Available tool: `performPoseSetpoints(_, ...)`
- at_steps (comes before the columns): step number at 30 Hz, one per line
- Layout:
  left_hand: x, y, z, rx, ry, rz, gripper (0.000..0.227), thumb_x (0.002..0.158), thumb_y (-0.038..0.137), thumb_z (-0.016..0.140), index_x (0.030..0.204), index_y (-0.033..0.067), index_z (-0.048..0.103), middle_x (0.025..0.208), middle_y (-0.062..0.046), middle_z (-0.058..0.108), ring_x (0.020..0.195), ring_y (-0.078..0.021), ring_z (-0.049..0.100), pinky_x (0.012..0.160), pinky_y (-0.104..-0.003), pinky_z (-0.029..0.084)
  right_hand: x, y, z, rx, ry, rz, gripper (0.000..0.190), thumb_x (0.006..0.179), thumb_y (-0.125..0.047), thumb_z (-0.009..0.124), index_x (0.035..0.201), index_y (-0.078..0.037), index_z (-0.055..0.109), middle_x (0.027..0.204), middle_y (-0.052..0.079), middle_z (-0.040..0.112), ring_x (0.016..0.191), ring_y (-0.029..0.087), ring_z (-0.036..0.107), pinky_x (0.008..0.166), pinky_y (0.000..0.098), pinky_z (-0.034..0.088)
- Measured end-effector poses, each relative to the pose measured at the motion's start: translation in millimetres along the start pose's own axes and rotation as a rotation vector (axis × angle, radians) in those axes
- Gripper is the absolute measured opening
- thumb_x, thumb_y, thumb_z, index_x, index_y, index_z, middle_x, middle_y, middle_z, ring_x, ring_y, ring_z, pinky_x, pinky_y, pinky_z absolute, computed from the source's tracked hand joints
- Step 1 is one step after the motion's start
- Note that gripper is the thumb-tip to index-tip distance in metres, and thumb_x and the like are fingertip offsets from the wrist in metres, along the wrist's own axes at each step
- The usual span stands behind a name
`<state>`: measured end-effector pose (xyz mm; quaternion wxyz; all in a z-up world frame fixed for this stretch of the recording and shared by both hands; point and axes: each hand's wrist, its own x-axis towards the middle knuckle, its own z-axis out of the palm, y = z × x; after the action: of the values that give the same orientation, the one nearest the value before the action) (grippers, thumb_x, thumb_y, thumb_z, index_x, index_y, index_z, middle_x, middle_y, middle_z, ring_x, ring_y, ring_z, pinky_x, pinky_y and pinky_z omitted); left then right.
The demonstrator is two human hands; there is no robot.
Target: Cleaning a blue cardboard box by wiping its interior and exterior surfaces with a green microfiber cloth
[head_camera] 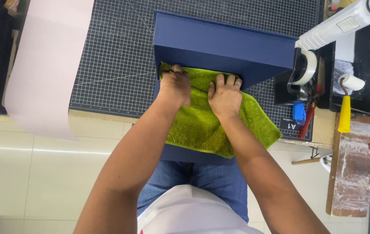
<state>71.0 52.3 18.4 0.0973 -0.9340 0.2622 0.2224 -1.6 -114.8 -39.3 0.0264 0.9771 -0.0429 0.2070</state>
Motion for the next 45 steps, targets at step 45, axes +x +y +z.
performPoseSetpoints(45, -36.8, 1.7, -33.6, 0.062, 0.013, -0.005, 0.07, 0.085, 0.03, 0.072, 0.139, -0.0093, 0.05, 0.138, -0.04, 0.047, 0.116, -0.0493, 0.064, 0.09, -0.064, 0.056, -5.7, -4.3, 1.4, -0.005, -0.073, 0.049, 0.039, 0.099, -0.043, 0.056, 0.117, -0.009, 0.056, 0.11, 0.021, 0.053, 0.109, 0.052, 0.055, 0.082, 0.0545, 0.059)
